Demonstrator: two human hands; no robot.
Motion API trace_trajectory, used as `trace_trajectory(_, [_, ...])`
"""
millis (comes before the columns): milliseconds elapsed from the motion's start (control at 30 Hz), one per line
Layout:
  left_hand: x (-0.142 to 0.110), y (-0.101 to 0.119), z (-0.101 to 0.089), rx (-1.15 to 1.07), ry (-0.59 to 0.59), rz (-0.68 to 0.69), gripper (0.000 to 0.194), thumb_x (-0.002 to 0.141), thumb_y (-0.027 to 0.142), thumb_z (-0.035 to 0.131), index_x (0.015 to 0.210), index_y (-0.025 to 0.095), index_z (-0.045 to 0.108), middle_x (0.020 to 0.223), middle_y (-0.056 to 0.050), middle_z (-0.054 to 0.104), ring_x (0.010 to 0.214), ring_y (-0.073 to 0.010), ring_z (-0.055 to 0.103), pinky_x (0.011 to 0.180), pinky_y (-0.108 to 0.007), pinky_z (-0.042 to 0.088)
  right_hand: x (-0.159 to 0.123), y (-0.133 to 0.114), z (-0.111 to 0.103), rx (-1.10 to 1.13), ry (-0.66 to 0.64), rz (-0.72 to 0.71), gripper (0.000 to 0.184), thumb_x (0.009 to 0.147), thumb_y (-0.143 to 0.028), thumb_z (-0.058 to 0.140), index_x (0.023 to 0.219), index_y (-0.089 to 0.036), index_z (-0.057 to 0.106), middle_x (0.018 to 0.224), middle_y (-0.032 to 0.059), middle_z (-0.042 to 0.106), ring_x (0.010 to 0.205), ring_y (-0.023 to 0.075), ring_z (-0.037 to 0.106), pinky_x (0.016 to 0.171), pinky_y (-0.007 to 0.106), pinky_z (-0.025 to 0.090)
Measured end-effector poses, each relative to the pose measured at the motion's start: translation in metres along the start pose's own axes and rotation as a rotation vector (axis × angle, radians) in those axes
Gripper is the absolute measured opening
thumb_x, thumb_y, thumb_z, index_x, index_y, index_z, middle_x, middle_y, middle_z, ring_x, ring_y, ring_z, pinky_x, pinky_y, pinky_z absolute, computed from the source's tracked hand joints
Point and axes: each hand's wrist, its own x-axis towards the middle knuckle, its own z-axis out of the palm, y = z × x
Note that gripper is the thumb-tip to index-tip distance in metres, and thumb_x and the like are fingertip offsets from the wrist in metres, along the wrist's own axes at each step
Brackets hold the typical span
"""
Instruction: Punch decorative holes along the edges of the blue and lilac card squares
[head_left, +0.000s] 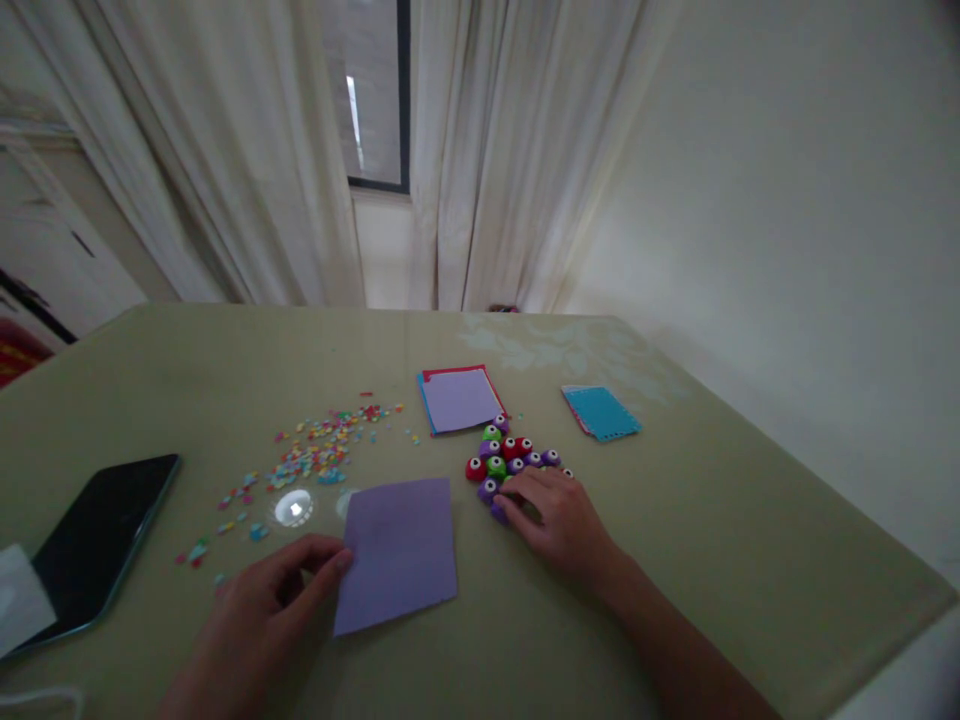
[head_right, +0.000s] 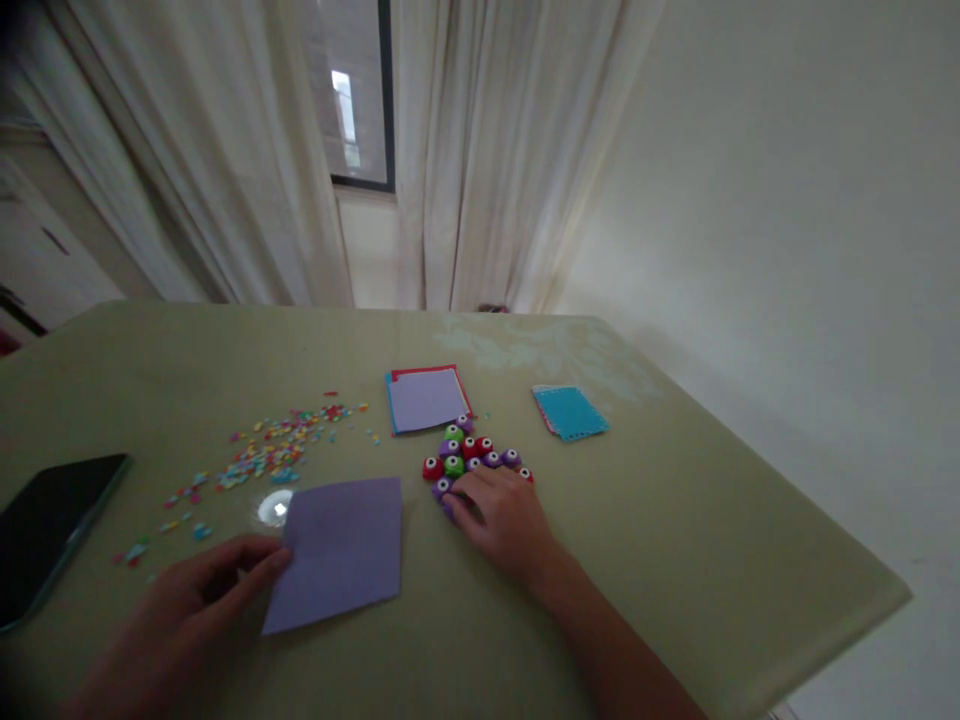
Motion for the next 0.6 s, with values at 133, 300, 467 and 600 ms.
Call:
trace_trajectory(133, [0.0, 0.0, 0.002, -0.01, -0.006, 0.02, 0.06, 0.092, 0.077, 0.058, 0.107, 0.023, 0.079, 0.084, -0.002, 0.078, 0.076, -0.0257, 0.071, 0.064, -0.03, 0.049, -0.001, -0.003, 0.004, 0.017, -0.019, -0.012, 0.025, 0.109, -0.032, 0.059, 0.096, -0.02, 0.075, 0.09, 0.0061, 0.076, 0.081, 0.0202, 0.067, 0.076, 0.032, 0.046])
trace_trajectory(300, [-0.004, 0.004, 0.002, 0.04, 0.031, 0.039, 0.058, 0.091, 0.075, 0.059, 0.107, 0.023, 0.079, 0.073, -0.001, 0.072, 0.065, -0.0229, 0.066, 0.058, -0.029, 0.045, -0.004, -0.008, 0.008, 0.07, -0.024, -0.049, 0.021, 0.109, -0.033, 0.061, 0.101, -0.02, 0.075, 0.095, 0.0065, 0.077, 0.084, 0.0209, 0.068, 0.078, 0.033, 0.048])
trace_trajectory(467, [-0.007, 0.008, 0.002, 0.093, 0.071, 0.064, 0.056, 0.091, 0.074, 0.059, 0.105, 0.024, 0.08, 0.066, 0.001, 0.067, 0.06, -0.0214, 0.062, 0.055, -0.028, 0.043, -0.003, -0.013, 0.009, 0.113, -0.019, -0.04, 0.018, 0.108, -0.033, 0.063, 0.104, -0.021, 0.076, 0.096, 0.0066, 0.077, 0.086, 0.021, 0.069, 0.079, 0.033, 0.05])
trace_trajectory(600, [-0.007, 0.009, 0.003, 0.13, 0.092, 0.068, 0.054, 0.093, 0.073, 0.057, 0.107, 0.026, 0.08, 0.066, 0.001, 0.067, 0.06, -0.0208, 0.062, 0.056, -0.027, 0.042, -0.003, -0.013, 0.009, 0.133, -0.025, -0.049, 0.014, 0.107, -0.031, 0.066, 0.104, -0.021, 0.076, 0.096, 0.006, 0.077, 0.085, 0.0206, 0.07, 0.078, 0.032, 0.051])
